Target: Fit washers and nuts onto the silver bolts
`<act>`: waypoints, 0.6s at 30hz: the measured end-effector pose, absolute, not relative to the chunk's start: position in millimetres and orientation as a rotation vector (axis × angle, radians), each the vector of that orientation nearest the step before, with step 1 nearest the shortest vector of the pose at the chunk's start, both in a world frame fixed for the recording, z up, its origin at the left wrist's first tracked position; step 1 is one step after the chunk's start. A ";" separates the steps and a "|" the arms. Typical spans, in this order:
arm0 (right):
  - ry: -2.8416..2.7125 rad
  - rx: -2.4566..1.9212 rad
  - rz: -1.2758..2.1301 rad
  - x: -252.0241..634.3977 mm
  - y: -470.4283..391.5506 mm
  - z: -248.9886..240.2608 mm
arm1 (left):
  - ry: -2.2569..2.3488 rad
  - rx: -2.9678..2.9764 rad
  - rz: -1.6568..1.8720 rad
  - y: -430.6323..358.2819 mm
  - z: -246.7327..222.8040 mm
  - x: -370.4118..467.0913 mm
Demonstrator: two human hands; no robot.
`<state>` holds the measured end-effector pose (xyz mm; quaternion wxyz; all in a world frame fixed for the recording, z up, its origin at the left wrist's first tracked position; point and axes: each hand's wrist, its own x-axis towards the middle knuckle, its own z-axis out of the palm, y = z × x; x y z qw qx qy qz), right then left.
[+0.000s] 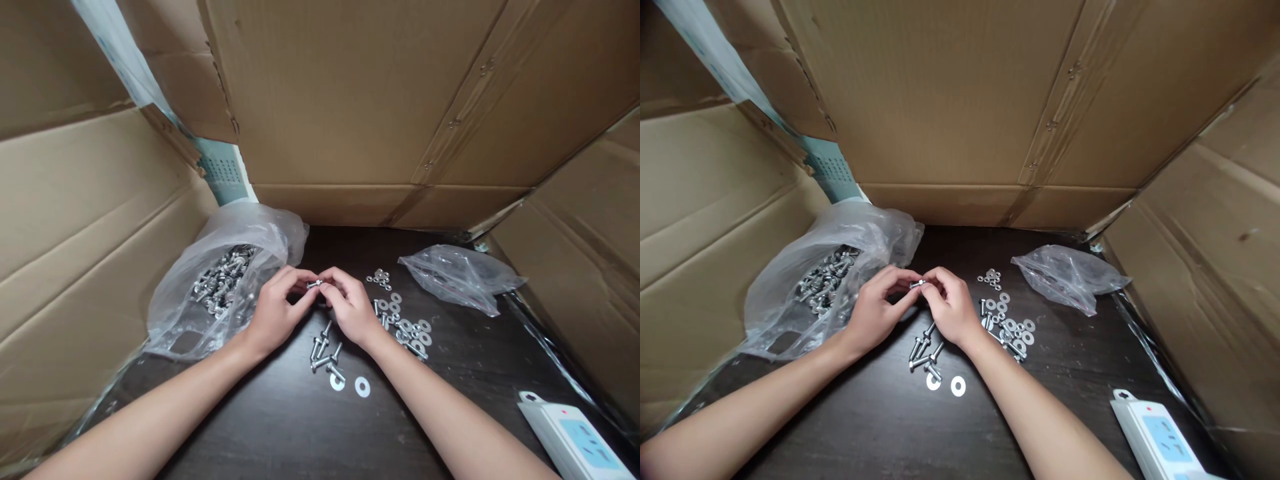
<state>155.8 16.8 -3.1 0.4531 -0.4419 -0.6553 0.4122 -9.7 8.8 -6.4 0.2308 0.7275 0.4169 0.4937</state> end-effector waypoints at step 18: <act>-1.635 -1.121 0.995 154.2 16.6 -1.5 | 1.136 2.005 1.342 9.1 -5.9 -9.9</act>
